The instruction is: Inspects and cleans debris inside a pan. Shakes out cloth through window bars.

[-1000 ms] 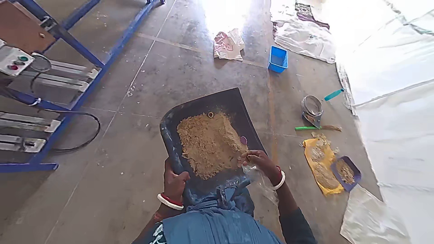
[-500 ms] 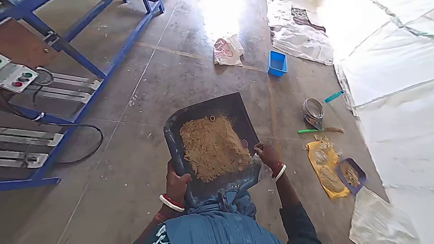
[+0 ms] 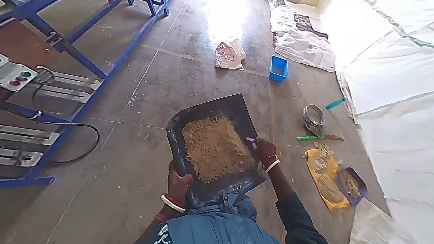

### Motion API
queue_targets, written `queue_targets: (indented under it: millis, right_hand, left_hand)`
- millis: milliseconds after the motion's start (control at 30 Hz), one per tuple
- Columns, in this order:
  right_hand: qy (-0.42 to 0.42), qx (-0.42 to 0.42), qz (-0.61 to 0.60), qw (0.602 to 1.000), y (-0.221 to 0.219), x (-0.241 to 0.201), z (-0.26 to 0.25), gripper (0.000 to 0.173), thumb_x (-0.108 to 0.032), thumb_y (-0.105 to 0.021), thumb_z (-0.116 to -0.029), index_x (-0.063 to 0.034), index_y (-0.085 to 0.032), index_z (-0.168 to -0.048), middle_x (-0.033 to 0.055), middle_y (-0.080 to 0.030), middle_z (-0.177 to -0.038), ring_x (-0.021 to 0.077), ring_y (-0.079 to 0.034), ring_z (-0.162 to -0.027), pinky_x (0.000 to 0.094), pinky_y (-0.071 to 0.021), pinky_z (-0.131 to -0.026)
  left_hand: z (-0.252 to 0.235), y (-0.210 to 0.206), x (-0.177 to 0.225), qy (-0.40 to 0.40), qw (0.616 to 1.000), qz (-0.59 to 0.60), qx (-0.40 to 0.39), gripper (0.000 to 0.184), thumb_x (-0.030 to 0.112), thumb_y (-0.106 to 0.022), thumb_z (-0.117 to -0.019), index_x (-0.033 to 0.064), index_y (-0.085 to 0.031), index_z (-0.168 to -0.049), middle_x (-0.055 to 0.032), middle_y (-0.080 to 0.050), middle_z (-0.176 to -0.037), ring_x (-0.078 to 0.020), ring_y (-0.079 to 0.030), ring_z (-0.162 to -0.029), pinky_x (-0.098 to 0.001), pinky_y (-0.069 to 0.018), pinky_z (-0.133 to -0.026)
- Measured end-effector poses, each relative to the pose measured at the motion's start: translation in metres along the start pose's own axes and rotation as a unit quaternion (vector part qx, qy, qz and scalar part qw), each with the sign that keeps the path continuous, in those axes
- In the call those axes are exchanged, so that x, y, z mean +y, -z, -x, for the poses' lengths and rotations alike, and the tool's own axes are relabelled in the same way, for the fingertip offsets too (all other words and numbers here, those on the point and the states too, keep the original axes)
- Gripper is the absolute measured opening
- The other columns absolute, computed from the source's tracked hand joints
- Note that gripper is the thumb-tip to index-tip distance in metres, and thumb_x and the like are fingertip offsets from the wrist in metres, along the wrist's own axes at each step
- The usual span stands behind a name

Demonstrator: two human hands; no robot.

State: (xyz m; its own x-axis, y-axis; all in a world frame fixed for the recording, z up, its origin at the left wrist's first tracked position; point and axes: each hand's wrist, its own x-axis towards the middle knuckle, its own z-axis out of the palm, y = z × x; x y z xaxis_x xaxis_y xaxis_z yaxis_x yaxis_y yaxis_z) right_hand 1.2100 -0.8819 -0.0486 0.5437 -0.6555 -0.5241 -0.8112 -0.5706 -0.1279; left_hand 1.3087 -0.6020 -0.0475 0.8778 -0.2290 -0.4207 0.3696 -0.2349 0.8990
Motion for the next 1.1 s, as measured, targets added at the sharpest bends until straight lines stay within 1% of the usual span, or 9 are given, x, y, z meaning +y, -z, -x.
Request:
queue_targets:
  millis: [100,200,300,433,567,700,800,933,1100]
  right_hand:
    - [0.004,0.003,0.000,1.000,-0.001,0.011,-0.004,0.034,-0.023,-0.053,-0.1052,-0.0003,-0.063,-0.128,0.0239,-0.070,-0.120,0.0415,-0.067,-0.115,0.0594,-0.0505,-0.093]
    - [-0.007,-0.005,0.004,1.000,0.005,0.017,-0.008,0.047,-0.025,-0.051,-0.1070,-0.0054,-0.048,-0.149,0.0245,-0.070,-0.120,0.0428,-0.068,-0.113,0.0585,-0.0510,-0.093]
    - [0.008,-0.043,0.043,0.998,0.006,0.020,-0.015,0.050,-0.021,-0.050,-0.1064,-0.0080,-0.041,-0.154,0.0243,-0.070,-0.121,0.0435,-0.068,-0.113,0.0590,-0.0517,-0.092]
    - [0.037,-0.051,0.057,0.996,0.003,0.026,-0.030,0.035,-0.022,-0.046,-0.1090,-0.0048,-0.056,-0.137,0.0244,-0.069,-0.121,0.0429,-0.067,-0.115,0.0608,-0.0513,-0.092]
    - [0.066,-0.094,0.023,0.993,0.004,0.041,-0.049,0.037,-0.023,-0.049,-0.1073,-0.0033,-0.060,-0.136,0.0239,-0.066,-0.130,0.0425,-0.063,-0.123,0.0629,-0.0479,-0.099]
    - [0.158,-0.151,-0.045,0.975,0.006,0.062,-0.076,0.032,-0.023,-0.054,-0.1062,0.0048,-0.067,-0.115,0.0250,-0.069,-0.111,0.0403,-0.066,-0.106,0.0616,-0.0477,-0.094]
    - [0.152,-0.167,-0.040,0.973,0.005,0.065,-0.087,0.032,-0.022,-0.056,-0.1055,0.0050,-0.067,-0.118,0.0253,-0.069,-0.111,0.0405,-0.066,-0.106,0.0627,-0.0470,-0.094]
    - [0.110,-0.152,-0.054,0.981,0.006,0.065,-0.092,0.036,-0.018,-0.058,-0.1036,0.0012,-0.058,-0.134,0.0259,-0.067,-0.121,0.0421,-0.065,-0.113,0.0632,-0.0474,-0.099]
    - [0.111,-0.153,-0.071,0.979,0.013,0.078,-0.088,0.031,-0.017,-0.053,-0.1037,0.0027,-0.063,-0.126,0.0225,-0.070,-0.110,0.0377,-0.066,-0.106,0.0593,-0.0478,-0.095]
  left_hand:
    - [0.000,-0.011,0.000,-0.007,1.000,0.006,-0.002,0.097,-0.014,-0.055,-0.0556,-0.0011,-0.032,-0.149,-0.0135,-0.058,-0.118,-0.0051,-0.064,-0.087,-0.0207,-0.0529,-0.067]
    - [0.001,-0.020,0.002,-0.003,1.000,0.012,-0.007,0.099,-0.015,-0.056,-0.0549,-0.0012,-0.031,-0.149,-0.0148,-0.057,-0.122,-0.0069,-0.063,-0.093,-0.0220,-0.0533,-0.072]
    - [0.003,-0.027,0.001,-0.006,1.000,0.004,-0.010,0.099,-0.014,-0.056,-0.0545,-0.0017,-0.030,-0.149,-0.0145,-0.058,-0.122,-0.0060,-0.064,-0.094,-0.0213,-0.0541,-0.073]
    - [0.006,-0.035,0.001,-0.006,1.000,-0.002,-0.007,0.098,-0.015,-0.056,-0.0554,-0.0017,-0.031,-0.149,-0.0149,-0.059,-0.120,-0.0069,-0.064,-0.090,-0.0223,-0.0540,-0.070]
    - [0.010,-0.038,-0.003,-0.011,1.000,-0.004,0.002,0.099,-0.011,-0.057,-0.0536,-0.0028,-0.031,-0.149,-0.0139,-0.059,-0.118,-0.0053,-0.064,-0.088,-0.0216,-0.0537,-0.069]
    - [0.016,-0.040,-0.005,-0.003,1.000,-0.006,0.016,0.098,-0.012,-0.057,-0.0542,-0.0029,-0.031,-0.149,-0.0153,-0.058,-0.120,-0.0072,-0.064,-0.090,-0.0231,-0.0537,-0.071]
    - [0.020,-0.043,-0.005,-0.004,1.000,-0.010,0.021,0.099,-0.011,-0.056,-0.0533,-0.0023,-0.032,-0.149,-0.0150,-0.059,-0.120,-0.0064,-0.064,-0.089,-0.0227,-0.0539,-0.069]
    - [0.024,-0.045,-0.005,0.003,1.000,-0.009,0.023,0.099,-0.013,-0.056,-0.0551,-0.0025,-0.030,-0.150,-0.0153,-0.057,-0.123,-0.0059,-0.063,-0.093,-0.0215,-0.0536,-0.072]
    - [0.028,-0.046,-0.012,0.006,0.999,-0.006,0.032,0.099,-0.011,-0.057,-0.0528,-0.0022,-0.032,-0.148,-0.0143,-0.059,-0.120,-0.0053,-0.064,-0.091,-0.0215,-0.0537,-0.071]
